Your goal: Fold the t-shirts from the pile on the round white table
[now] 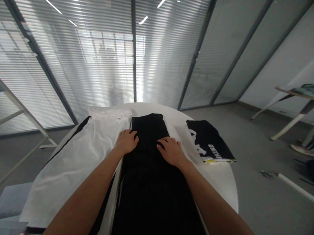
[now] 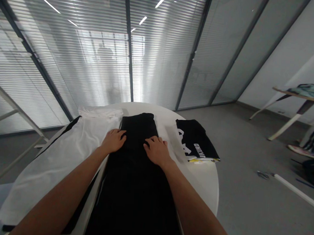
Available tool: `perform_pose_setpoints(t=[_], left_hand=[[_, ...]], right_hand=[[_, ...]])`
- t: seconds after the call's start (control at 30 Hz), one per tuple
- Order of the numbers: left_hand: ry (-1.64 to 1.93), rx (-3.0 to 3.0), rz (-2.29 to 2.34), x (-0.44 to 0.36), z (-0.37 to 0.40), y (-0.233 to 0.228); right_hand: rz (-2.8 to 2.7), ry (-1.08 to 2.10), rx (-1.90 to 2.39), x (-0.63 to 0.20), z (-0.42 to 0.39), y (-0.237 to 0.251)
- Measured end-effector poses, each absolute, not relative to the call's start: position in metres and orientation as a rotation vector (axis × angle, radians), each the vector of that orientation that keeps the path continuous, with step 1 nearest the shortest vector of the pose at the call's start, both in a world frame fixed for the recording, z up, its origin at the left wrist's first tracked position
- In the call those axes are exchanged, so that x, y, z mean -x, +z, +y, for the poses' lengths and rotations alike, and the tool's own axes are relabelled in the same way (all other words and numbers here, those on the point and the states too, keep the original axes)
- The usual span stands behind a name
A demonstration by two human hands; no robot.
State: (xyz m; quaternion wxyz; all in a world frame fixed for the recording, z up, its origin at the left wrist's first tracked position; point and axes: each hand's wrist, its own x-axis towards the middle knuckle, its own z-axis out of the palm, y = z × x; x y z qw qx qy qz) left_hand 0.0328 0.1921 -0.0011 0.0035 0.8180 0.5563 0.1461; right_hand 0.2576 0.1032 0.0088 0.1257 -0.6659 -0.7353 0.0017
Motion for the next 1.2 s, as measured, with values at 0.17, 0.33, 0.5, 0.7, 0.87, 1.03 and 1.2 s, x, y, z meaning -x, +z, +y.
perform_pose_setpoints(t=[0.17,0.33,0.5,0.7,0.87,1.03,1.2], left_hand=[[0.511,-2.473,1.772,-0.032,0.196,0.005],[0.647,-2.417,1.765,-0.032,0.199,0.002],[0.706,-2.272,1.739,-0.035,0.200,0.001],[0.874,-1.819,1.613,-0.040,0.207,0.000],[0.878,-1.602,1.512,-0.037,0.211,-0.001],[0.725,-1.423,1.401,-0.030,0.205,0.011],[0.648,-1.328,1.361,-0.028,0.198,0.023]], right_hand=[[-2.042,-0.037,2.000,-0.259,0.104,0.015],[-2.003,-0.049,2.043,-0.259,0.105,0.007],[-2.035,-0.006,2.069,-0.259,0.107,0.007],[-1.873,0.000,2.110,-0.261,0.108,0.013],[-1.859,-0.014,2.130,-0.261,0.109,0.010],[-1.892,0.028,2.092,-0.262,0.110,0.008],[-1.835,0.145,2.011,-0.265,0.114,0.009]])
